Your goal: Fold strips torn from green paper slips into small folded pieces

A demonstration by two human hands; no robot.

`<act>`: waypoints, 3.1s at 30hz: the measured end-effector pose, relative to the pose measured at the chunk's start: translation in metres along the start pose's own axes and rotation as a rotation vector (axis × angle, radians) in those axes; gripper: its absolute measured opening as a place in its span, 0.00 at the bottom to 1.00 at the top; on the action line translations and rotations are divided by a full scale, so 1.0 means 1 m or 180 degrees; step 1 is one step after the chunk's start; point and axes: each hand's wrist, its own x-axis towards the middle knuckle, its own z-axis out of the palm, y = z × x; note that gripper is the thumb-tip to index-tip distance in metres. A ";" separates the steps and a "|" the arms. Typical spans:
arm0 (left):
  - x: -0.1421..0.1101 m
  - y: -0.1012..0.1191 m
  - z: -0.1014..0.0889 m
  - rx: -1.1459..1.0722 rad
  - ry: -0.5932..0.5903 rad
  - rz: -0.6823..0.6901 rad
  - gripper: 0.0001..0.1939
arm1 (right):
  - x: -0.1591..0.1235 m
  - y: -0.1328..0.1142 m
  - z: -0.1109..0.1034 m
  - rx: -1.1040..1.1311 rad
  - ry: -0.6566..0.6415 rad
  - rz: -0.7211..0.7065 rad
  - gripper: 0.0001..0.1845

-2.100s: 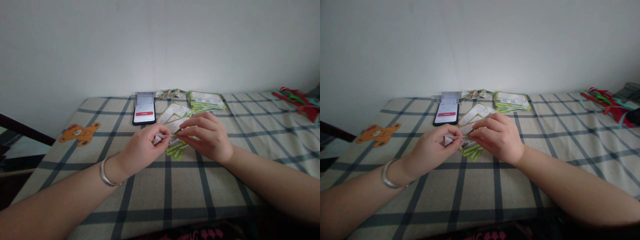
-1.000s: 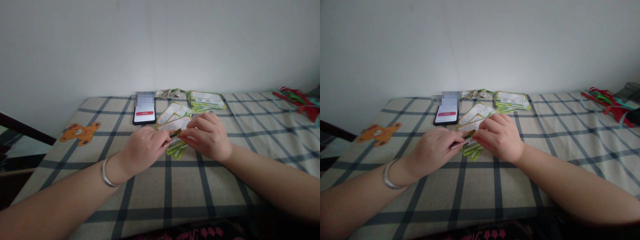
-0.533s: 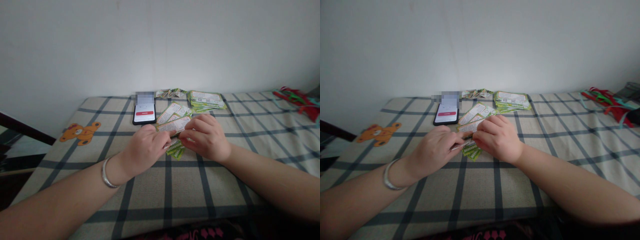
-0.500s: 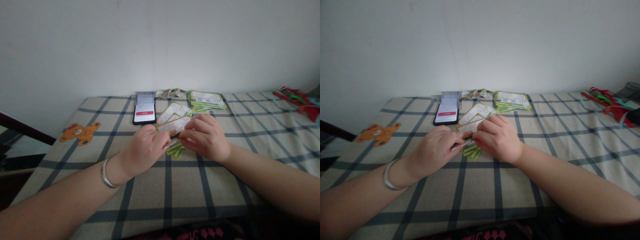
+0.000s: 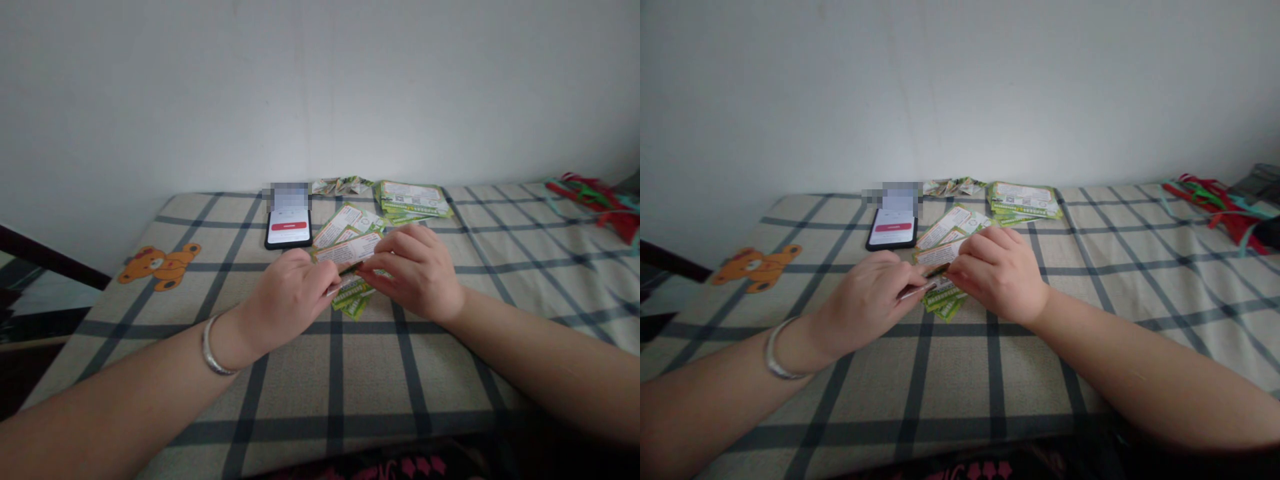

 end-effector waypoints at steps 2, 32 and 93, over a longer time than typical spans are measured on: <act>-0.001 0.000 0.001 -0.0038 -0.0008 -0.0019 0.08 | 0.000 0.000 0.000 0.0001 -0.0046 -0.0039 0.05; 0.001 0.002 0.002 -0.0411 0.0070 -0.0450 0.02 | 0.007 -0.013 0.008 0.1546 -0.0103 0.1022 0.02; -0.001 -0.004 0.004 -0.1224 -0.0543 -0.1813 0.07 | -0.003 0.004 0.014 0.1920 -0.0132 0.2177 0.04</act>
